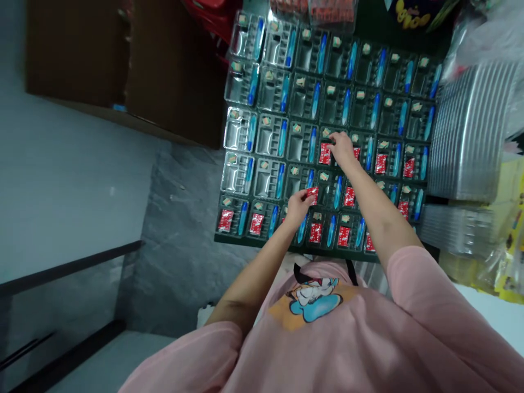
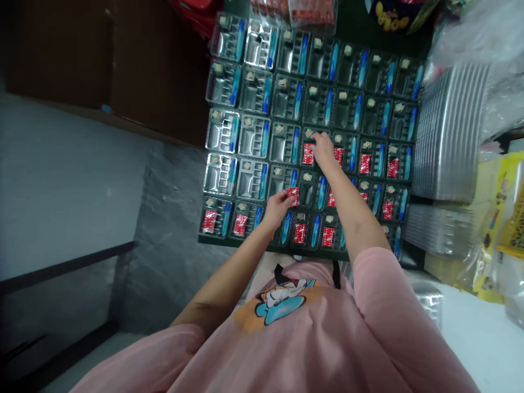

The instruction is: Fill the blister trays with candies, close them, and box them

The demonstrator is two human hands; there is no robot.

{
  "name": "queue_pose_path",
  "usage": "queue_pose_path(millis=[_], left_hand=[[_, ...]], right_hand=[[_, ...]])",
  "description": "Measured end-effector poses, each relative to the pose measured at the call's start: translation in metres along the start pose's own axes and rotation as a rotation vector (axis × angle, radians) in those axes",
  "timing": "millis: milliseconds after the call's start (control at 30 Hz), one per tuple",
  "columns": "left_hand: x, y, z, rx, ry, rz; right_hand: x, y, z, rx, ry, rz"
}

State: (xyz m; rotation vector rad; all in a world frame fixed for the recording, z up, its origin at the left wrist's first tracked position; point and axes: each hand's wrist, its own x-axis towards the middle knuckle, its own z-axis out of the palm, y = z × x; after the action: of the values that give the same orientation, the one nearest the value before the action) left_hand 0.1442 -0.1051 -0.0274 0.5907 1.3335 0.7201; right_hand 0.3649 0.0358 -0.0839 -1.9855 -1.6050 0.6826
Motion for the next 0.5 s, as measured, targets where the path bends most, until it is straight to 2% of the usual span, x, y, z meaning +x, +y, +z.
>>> queue_pose_path(millis=[100,167,333,433,500], left_hand=[[0.007,-0.002,0.014,0.191,-0.024,0.099],[0.014,-0.004,0.023,0.269,-0.012,0.113],[0.027,-0.015,0.033,0.587,-0.079,0.243],[0.030,-0.018,0.034,0.772,-0.116,0.312],[0.032,-0.017,0.035,0.832,-0.123,0.318]], right_hand=[[-0.012,-0.006,-0.013,0.014,0.028,-0.052],[-0.028,-0.010,-0.026,0.028,0.009,-0.059],[-0.087,-0.012,-0.052,0.113,0.017,-0.024],[-0.122,-0.007,-0.054,0.150,0.062,0.026],[-0.141,-0.005,-0.048,0.170,0.072,0.052]])
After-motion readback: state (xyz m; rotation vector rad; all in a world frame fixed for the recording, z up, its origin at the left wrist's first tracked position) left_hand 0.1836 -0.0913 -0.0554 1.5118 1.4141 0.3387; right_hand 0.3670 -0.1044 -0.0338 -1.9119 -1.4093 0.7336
